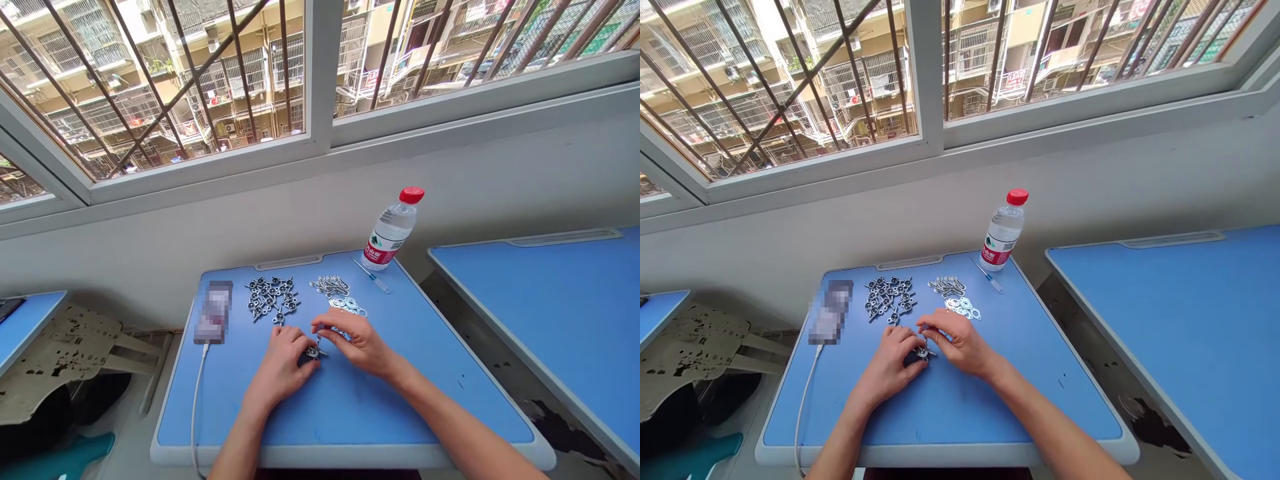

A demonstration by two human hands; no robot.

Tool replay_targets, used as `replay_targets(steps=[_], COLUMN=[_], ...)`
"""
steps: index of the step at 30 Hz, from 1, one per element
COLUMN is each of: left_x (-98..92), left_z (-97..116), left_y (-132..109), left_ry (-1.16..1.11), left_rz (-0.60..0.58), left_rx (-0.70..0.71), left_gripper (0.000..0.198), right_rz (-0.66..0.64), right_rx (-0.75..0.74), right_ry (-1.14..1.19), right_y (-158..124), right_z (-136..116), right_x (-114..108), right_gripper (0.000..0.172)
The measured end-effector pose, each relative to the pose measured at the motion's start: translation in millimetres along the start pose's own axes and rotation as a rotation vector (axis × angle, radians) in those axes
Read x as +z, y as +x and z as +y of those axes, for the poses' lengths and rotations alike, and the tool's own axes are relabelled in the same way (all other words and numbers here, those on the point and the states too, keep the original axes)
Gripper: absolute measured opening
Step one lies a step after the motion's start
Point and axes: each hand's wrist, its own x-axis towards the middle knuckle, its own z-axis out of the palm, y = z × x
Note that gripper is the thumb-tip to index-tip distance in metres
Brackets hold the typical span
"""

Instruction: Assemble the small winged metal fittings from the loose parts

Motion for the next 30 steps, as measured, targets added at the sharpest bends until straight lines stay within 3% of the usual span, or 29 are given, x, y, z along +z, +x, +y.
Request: replay_targets(steps=[12, 30], left_x=[-0.7, 0.4], left_z=[-2.6, -3.7], left_y=[0.8, 1.1], left_ry=[-0.012, -0.023], left_rz=[0.003, -0.006], left_rx=[0.012, 0.001], left_gripper=[0.012, 0.012], right_rz=[0.059, 0.02], right_rx=[0.055, 0.011], right_ry=[0.004, 0.003], right_y=[0.1, 0.6], right_z=[-1.9, -1.1], right_x=[-3.7, -4.4], right_gripper=[0.016, 0.015])
